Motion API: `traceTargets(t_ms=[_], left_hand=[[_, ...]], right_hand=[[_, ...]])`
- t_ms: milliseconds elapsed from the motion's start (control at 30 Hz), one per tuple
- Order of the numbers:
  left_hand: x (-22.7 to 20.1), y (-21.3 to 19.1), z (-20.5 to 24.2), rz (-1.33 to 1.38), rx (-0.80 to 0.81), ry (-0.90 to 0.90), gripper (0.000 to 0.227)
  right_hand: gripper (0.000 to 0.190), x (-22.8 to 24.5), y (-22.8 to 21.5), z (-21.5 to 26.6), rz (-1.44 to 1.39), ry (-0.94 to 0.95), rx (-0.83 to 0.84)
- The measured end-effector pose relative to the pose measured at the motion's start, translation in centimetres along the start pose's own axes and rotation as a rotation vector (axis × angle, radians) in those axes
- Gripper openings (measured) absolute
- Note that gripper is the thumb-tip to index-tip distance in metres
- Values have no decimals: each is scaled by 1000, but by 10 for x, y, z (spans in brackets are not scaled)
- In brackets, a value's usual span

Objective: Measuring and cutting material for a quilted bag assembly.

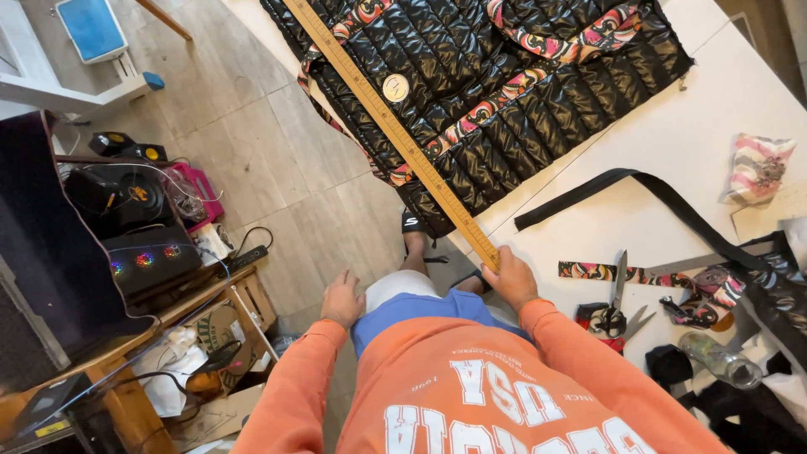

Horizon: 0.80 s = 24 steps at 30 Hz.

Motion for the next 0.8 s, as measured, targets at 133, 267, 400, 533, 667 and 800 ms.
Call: traceTargets(t_ms=[133, 267, 400, 533, 667, 800], left_hand=[[10, 7, 1, -4, 64, -56, 50], [9, 3, 4, -14, 89, -45, 51], [-2, 0, 7, 38, 47, 20, 49], [-3, -4, 5, 33, -2, 22, 47], [1, 0, 1, 33, -14, 40, 49], [3, -2, -1, 27, -27, 37, 48]], right_hand=[[48, 11, -3, 1, 39, 13, 34], [46, 14, -3, 0, 117, 15, 89], [44, 8, -2, 5, 136, 24, 96], [42, 10, 2, -2, 158, 24, 119], [38, 13, 1, -1, 167, 20, 130], [39, 15, 1, -2, 210, -9, 124]])
Point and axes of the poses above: each hand's wrist, its own z-axis away from the middle knuckle, its own y-axis out of the palm, x = y × z, the point moved 9 cm from there along -z, towards the middle knuckle, and after that the axes turned 5 degrees about -z, right-handed, at the moved point
